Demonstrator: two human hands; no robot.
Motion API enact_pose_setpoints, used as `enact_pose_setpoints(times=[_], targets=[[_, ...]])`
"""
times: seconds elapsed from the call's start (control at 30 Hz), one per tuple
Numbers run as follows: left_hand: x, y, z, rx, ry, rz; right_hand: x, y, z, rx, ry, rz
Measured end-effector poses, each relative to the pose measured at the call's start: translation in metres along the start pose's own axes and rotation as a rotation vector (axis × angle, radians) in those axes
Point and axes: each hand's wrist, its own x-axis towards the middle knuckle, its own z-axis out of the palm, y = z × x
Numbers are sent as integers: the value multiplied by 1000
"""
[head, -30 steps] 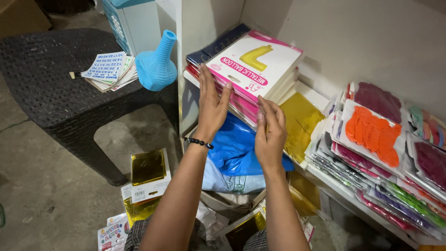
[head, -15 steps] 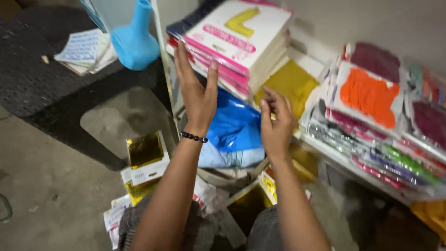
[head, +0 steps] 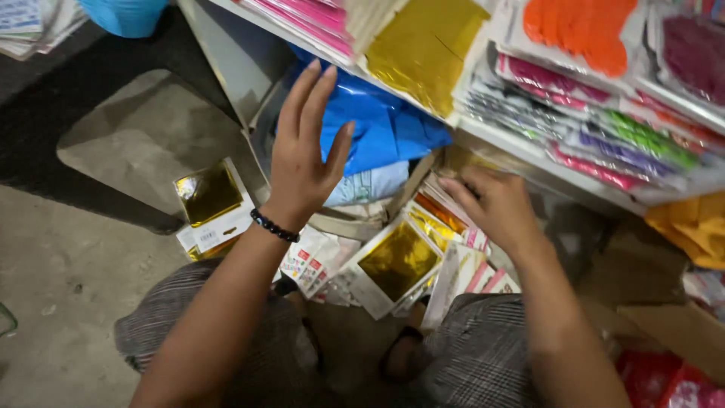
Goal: Organizing and sorting metallic balloon packages on shelves and the floor.
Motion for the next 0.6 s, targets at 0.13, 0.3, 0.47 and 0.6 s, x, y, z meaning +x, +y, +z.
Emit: enact_pose_setpoints(times=[0.13, 0.3, 0.47, 0.6], targets=[[-17, 14, 7, -30, -62, 47, -33, 29, -10, -3, -108, 17], [-48, 26, 34, -37, -324, 58, -92, 89, 8, 20, -328, 165], [-118, 19, 98, -66, -480, 85, -143, 145, 45, -9, -444, 180], [-164, 30, 134, -16, -834, -39, -175, 181, 89, -16, -634, 264]])
